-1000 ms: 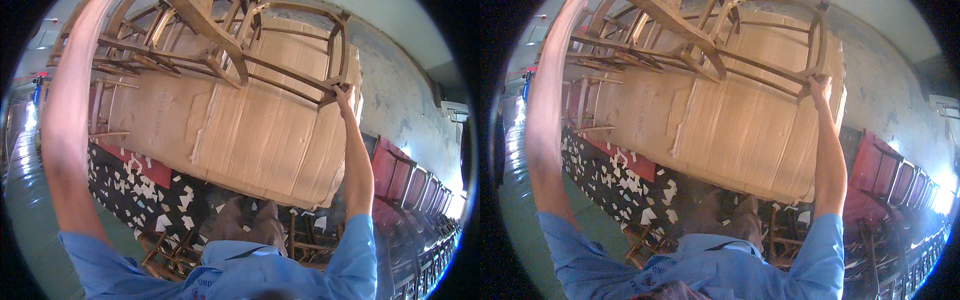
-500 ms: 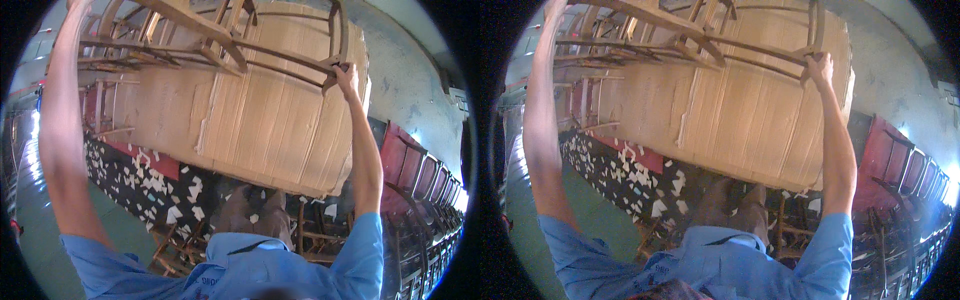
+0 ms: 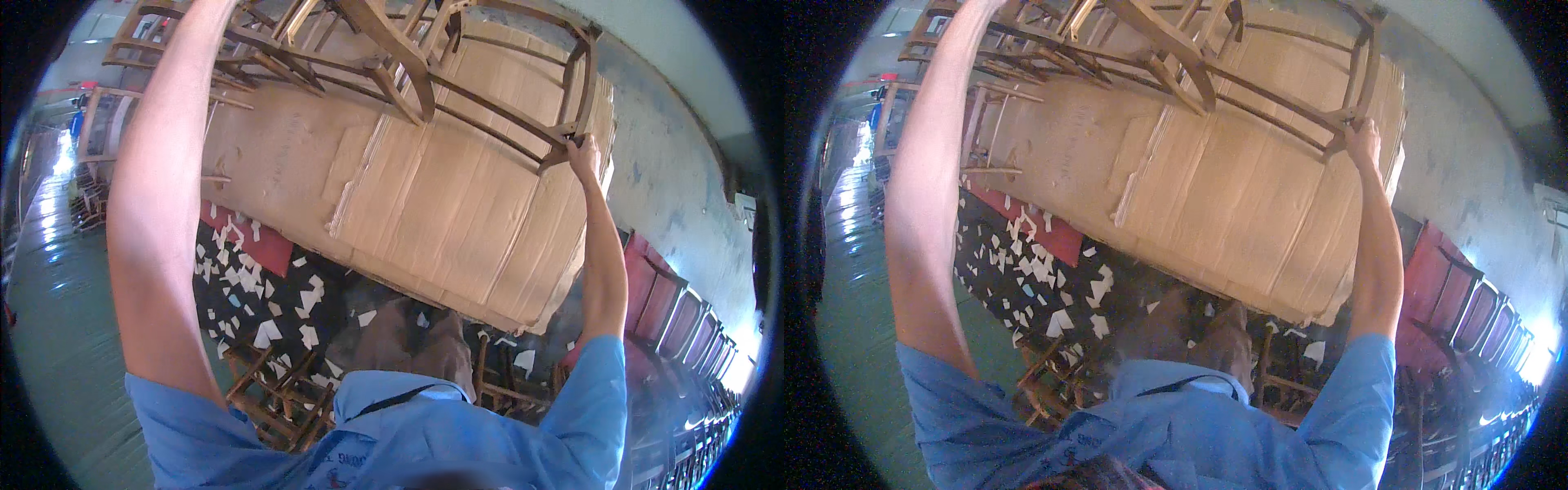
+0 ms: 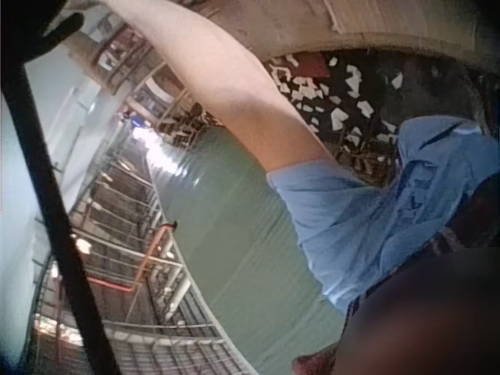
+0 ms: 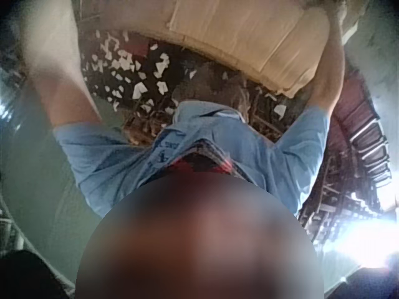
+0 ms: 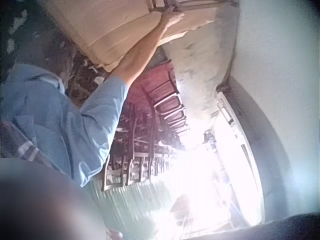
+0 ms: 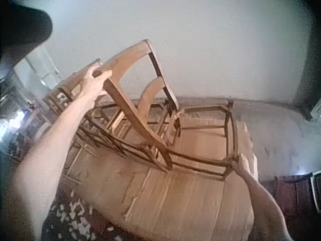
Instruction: The person repeatedly picks up wooden chair frames from a pile and stacks them upright on a cardboard base. The person handles the chairs one at a time, lifting and placing them into a growing stack.
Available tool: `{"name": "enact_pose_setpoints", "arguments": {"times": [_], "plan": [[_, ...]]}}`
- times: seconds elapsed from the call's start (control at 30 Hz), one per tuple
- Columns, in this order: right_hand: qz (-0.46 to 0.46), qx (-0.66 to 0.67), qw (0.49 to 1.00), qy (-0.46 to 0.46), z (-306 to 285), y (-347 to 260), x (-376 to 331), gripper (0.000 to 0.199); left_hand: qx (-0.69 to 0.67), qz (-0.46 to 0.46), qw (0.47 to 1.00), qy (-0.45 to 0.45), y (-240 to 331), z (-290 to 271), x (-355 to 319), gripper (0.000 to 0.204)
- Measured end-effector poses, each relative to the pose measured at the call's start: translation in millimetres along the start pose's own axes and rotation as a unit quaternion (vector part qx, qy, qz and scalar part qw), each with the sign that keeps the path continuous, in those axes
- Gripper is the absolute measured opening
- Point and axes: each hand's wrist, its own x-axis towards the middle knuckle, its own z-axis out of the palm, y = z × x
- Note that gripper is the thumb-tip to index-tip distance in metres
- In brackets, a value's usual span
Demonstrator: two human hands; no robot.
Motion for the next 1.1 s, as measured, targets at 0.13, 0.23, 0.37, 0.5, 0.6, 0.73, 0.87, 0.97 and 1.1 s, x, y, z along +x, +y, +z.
{"name": "enact_pose_setpoints", "arguments": {"times": [0.13,0.23,0.37,0.5,0.6,0.73,0.87,0.97,1.1], "plan": [[-0.032,-0.025,0.999,0.006,-9,18,-5,0.041,0.006,0.057,0.998,0.024,19,0,-37,0.075],[-0.045,-0.012,0.996,0.080,-27,40,-16,0.034,0.025,0.063,0.997,0.036,37,-3,-75,0.071],[-0.064,-0.064,0.995,0.037,-37,42,-45,0.029,-0.001,0.113,0.993,0.044,29,-29,-112,0.066],[-0.026,-0.074,0.995,0.056,-3,0,-79,0.027,0.061,0.127,0.988,0.068,2,-47,-80,0.061],[0.010,-0.008,0.998,0.064,28,-33,-78,0.025,-0.027,0.087,0.996,0.002,-19,-54,-43,0.064],[0.006,-0.025,0.996,0.082,44,-50,-51,0.026,0.050,0.036,0.998,0.011,-42,-48,5,0.066],[-0.025,-0.050,0.996,0.073,39,-46,-39,0.028,0.146,0.185,0.968,0.084,-56,-50,17,0.065],[-0.029,0.013,0.999,0.044,30,-41,-50,0.032,0.136,0.073,0.986,0.063,-51,-56,-1,0.064],[-0.104,0.022,0.994,-0.014,15,-41,-65,0.047,0.049,-0.006,0.999,0.007,-21,-56,-29,0.073]]}}
